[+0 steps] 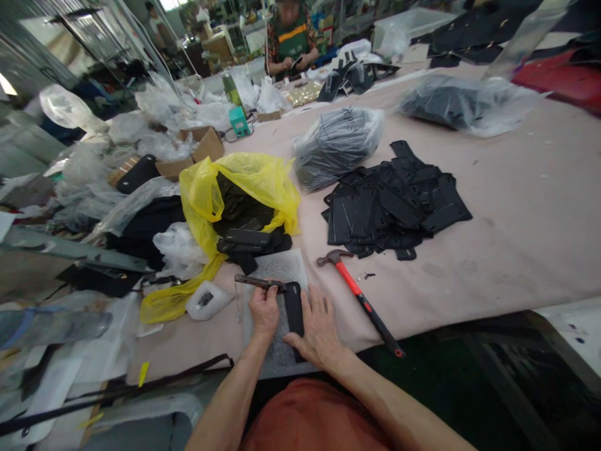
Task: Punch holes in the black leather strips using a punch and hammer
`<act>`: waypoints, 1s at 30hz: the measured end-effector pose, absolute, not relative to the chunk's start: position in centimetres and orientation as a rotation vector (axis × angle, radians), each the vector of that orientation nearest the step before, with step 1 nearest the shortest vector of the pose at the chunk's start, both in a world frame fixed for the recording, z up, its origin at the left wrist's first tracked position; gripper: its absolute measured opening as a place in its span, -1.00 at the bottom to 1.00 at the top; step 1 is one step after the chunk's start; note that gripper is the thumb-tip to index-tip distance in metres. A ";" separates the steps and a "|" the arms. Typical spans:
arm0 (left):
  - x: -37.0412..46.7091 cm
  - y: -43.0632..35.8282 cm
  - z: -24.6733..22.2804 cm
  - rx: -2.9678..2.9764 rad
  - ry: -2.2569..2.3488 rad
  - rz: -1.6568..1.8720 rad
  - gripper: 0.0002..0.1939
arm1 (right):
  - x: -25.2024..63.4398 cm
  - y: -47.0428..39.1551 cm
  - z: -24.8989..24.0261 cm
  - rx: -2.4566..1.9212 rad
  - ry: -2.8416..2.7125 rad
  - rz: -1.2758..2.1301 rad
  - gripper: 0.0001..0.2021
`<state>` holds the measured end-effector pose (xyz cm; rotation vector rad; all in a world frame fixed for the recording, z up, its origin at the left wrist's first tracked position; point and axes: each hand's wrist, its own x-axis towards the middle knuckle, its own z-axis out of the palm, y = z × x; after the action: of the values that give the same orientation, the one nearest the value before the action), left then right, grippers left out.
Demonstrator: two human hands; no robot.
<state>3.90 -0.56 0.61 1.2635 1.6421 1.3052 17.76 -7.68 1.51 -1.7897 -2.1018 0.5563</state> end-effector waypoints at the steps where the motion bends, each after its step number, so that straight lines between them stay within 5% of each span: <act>1: 3.9 -0.6 0.5 1.234 1.645 1.328 -0.82 | 17.4 -7.6 1.2 -1.810 -2.062 0.555 -0.03; 9: 3.5 -0.9 -0.1 1.131 1.604 1.393 -0.83 | 17.1 -1.7 0.4 -1.846 -1.997 0.414 -0.37; 15: 2.9 -1.5 -0.4 1.136 1.554 1.390 -0.84 | 17.0 2.7 0.7 -1.860 -1.985 0.454 -0.44; 30: 3.7 -1.6 0.8 1.446 1.408 1.137 -0.82 | 18.5 -6.1 0.4 -1.956 -2.019 0.489 -0.40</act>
<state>3.71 -1.62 0.76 1.4459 1.4085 1.1374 18.50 -6.14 0.39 -1.9557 -2.0192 0.4887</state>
